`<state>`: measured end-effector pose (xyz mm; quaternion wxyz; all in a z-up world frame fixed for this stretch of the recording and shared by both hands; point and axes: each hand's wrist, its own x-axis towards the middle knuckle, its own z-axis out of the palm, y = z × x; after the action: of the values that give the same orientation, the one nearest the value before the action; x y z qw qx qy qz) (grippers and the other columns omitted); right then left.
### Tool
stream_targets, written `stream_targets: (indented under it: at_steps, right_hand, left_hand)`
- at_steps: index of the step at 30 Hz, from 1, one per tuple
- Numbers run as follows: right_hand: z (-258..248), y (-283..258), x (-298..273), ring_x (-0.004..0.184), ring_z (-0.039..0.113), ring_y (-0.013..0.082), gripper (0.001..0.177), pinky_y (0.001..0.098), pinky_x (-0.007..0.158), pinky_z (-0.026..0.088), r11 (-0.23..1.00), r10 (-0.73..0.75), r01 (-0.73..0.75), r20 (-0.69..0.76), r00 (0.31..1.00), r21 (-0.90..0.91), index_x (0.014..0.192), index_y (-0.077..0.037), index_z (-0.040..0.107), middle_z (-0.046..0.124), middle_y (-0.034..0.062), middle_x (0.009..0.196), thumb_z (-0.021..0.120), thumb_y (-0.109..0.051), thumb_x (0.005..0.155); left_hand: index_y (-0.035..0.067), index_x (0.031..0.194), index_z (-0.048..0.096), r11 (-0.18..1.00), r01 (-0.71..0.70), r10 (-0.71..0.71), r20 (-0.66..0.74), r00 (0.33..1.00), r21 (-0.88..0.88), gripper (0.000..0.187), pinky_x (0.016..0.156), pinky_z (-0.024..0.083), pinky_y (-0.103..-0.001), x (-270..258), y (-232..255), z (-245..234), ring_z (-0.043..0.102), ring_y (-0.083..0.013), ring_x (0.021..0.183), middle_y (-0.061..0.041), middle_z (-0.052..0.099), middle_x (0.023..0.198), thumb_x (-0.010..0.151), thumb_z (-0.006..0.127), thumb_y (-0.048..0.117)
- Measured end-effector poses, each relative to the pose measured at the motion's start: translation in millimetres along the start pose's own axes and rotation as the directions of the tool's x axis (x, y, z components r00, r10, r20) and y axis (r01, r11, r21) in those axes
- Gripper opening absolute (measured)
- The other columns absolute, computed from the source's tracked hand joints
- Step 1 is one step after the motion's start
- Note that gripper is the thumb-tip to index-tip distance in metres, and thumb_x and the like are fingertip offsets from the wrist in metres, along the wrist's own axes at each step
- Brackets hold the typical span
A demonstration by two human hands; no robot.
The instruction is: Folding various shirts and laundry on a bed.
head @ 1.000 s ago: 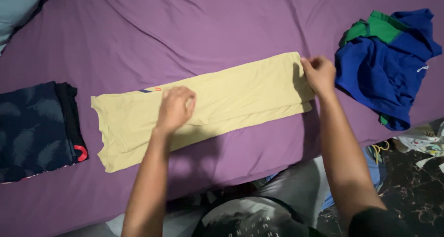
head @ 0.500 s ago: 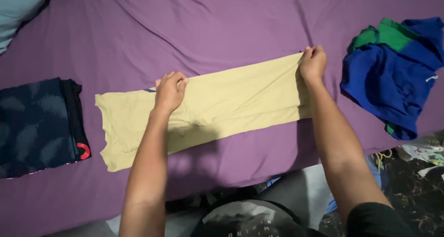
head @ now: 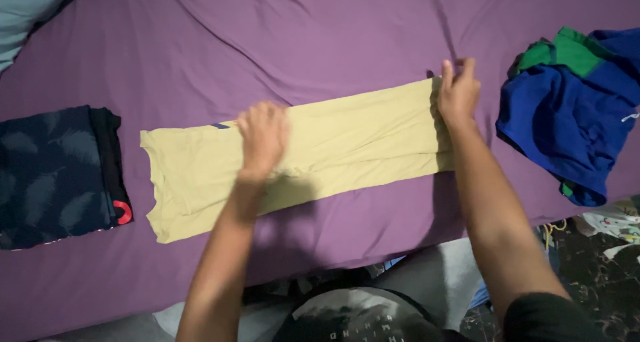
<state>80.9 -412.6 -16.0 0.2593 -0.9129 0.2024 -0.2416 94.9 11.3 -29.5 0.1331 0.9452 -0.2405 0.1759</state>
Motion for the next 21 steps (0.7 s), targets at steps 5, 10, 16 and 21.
stream_targets:
  at_steps: [5,10,16,21]
  right_hand:
    - [-27,24,-58,0.082,0.068,0.0443,0.031,0.0499,0.070,0.051,0.999,-0.042,0.039,-0.094,0.995,-0.034,0.105,0.002,0.062,0.070,0.0239,0.091,0.072,-0.028,0.106]
    - [-36,37,-100,0.083,0.071,0.0387,0.025,0.0477,0.077,0.054,0.993,0.111,-0.112,-0.013,0.994,-0.039,0.097,-0.002,0.067,0.071,0.0198,0.090,0.075,-0.026,0.100]
    - [-29,41,-105,0.088,0.066,0.0402,0.020,0.0527,0.079,0.043,0.954,-0.217,0.198,-0.066,0.974,-0.224,0.102,-0.005,0.062,0.070,0.0167,0.091,0.076,-0.017,0.095]
    - [-26,57,-104,0.098,0.065,0.0352,0.006,0.0543,0.099,0.040,0.960,-0.086,0.120,0.144,0.986,-0.252,0.116,-0.011,0.064,0.070,0.0133,0.095,0.064,-0.016,0.114]
  left_hand:
    - [0.007,0.112,0.067,0.910,-0.245,0.261,0.003,0.965,-0.334,0.033,0.093,0.041,-0.049,-44,64,-39,0.059,-0.0294,0.104,-0.011,0.063,0.108,0.084,0.068,0.024]
    - [0.007,0.110,0.068,0.919,-0.255,0.274,0.022,0.961,-0.302,0.023,0.092,0.045,-0.042,-67,75,-31,0.062,-0.0249,0.097,-0.007,0.063,0.097,0.088,0.062,0.013]
    - [0.009,0.092,0.064,0.920,-0.306,0.320,0.019,0.947,-0.245,0.011,0.089,0.047,-0.041,-73,74,-37,0.062,-0.0243,0.092,-0.007,0.060,0.090,0.085,0.057,0.011]
    - [0.007,0.091,0.063,0.882,-0.356,0.369,-0.017,0.929,-0.309,0.010,0.086,0.049,-0.038,-73,71,-45,0.062,-0.0248,0.089,-0.008,0.059,0.090,0.083,0.058,0.009]
